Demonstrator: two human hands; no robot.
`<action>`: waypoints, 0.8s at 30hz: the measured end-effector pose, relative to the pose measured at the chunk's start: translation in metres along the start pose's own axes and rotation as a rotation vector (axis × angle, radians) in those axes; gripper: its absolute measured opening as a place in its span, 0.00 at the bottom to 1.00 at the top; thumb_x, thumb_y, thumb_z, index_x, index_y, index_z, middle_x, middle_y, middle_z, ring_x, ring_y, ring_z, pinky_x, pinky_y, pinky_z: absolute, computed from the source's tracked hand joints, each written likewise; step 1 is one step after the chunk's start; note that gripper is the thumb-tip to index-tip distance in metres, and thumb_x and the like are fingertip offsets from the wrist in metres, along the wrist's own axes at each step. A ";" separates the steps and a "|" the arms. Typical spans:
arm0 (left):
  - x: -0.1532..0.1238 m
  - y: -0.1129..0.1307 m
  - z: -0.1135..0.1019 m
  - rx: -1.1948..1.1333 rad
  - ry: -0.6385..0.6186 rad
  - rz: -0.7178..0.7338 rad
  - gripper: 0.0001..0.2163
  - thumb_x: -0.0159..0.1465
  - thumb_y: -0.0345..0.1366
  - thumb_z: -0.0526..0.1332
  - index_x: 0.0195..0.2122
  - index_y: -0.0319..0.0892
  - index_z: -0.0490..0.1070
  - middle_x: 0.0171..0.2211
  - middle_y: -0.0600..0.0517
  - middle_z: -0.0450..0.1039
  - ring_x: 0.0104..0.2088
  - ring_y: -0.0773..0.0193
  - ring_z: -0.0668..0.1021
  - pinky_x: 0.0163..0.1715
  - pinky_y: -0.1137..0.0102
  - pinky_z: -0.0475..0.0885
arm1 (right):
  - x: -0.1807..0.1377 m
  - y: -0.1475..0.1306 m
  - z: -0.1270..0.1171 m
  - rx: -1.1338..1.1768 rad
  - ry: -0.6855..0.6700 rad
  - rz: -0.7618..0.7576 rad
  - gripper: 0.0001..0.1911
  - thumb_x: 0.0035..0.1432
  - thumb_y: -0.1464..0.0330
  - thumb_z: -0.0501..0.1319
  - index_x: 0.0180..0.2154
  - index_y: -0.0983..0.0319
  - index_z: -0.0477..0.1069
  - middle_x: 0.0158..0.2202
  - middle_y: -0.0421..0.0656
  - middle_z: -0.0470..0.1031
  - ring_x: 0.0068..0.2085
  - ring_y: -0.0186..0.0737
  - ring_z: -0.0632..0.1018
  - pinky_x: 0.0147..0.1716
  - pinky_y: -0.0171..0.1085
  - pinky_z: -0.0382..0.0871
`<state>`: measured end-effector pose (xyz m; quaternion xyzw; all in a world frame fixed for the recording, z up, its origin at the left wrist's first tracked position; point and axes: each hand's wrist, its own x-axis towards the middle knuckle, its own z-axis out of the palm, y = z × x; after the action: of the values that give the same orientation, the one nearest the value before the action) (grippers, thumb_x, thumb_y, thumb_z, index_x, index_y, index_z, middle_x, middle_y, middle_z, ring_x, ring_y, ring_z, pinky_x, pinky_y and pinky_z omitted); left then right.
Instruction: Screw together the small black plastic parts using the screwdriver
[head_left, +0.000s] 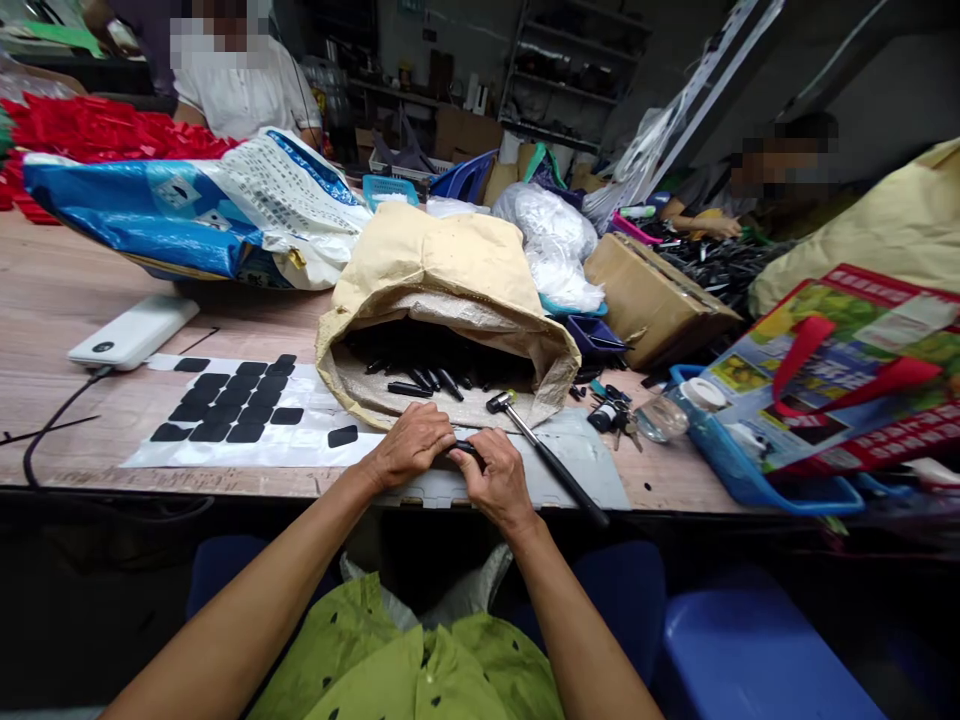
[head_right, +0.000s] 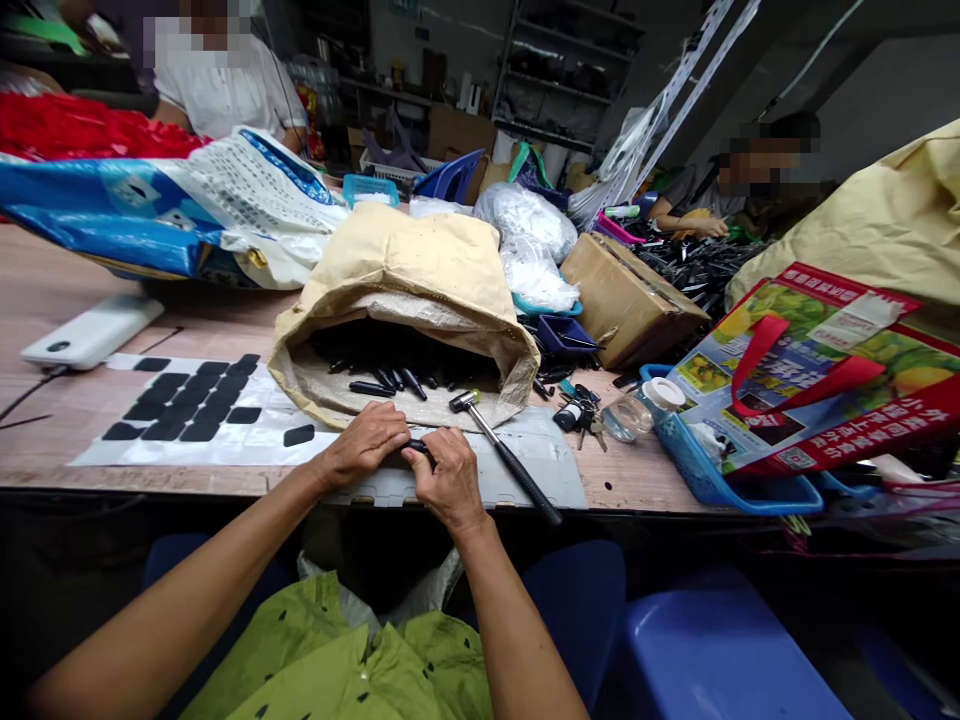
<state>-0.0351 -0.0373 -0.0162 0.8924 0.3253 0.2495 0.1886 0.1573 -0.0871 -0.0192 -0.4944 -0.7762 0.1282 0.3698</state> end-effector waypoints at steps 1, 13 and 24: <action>0.000 0.000 0.000 0.002 0.006 -0.008 0.23 0.76 0.45 0.43 0.29 0.42 0.68 0.30 0.49 0.71 0.35 0.58 0.68 0.42 0.59 0.58 | 0.001 0.000 0.000 0.022 -0.006 0.008 0.09 0.66 0.63 0.61 0.32 0.58 0.71 0.31 0.44 0.72 0.37 0.44 0.70 0.39 0.41 0.64; -0.002 0.000 -0.002 -0.045 0.018 -0.028 0.15 0.74 0.43 0.51 0.36 0.43 0.72 0.35 0.51 0.74 0.39 0.58 0.70 0.45 0.60 0.59 | 0.000 0.003 -0.007 0.235 0.049 0.122 0.13 0.52 0.66 0.70 0.42 0.59 0.75 0.33 0.41 0.72 0.36 0.41 0.72 0.39 0.39 0.68; -0.004 -0.003 0.000 -0.119 0.062 -0.047 0.14 0.70 0.48 0.57 0.39 0.43 0.71 0.37 0.51 0.74 0.40 0.57 0.70 0.46 0.60 0.60 | 0.001 0.002 -0.007 0.277 0.056 0.161 0.14 0.49 0.68 0.69 0.40 0.60 0.76 0.34 0.41 0.73 0.36 0.40 0.72 0.39 0.38 0.68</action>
<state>-0.0390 -0.0375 -0.0194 0.8636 0.3364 0.2915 0.2367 0.1634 -0.0868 -0.0155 -0.5026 -0.6982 0.2495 0.4446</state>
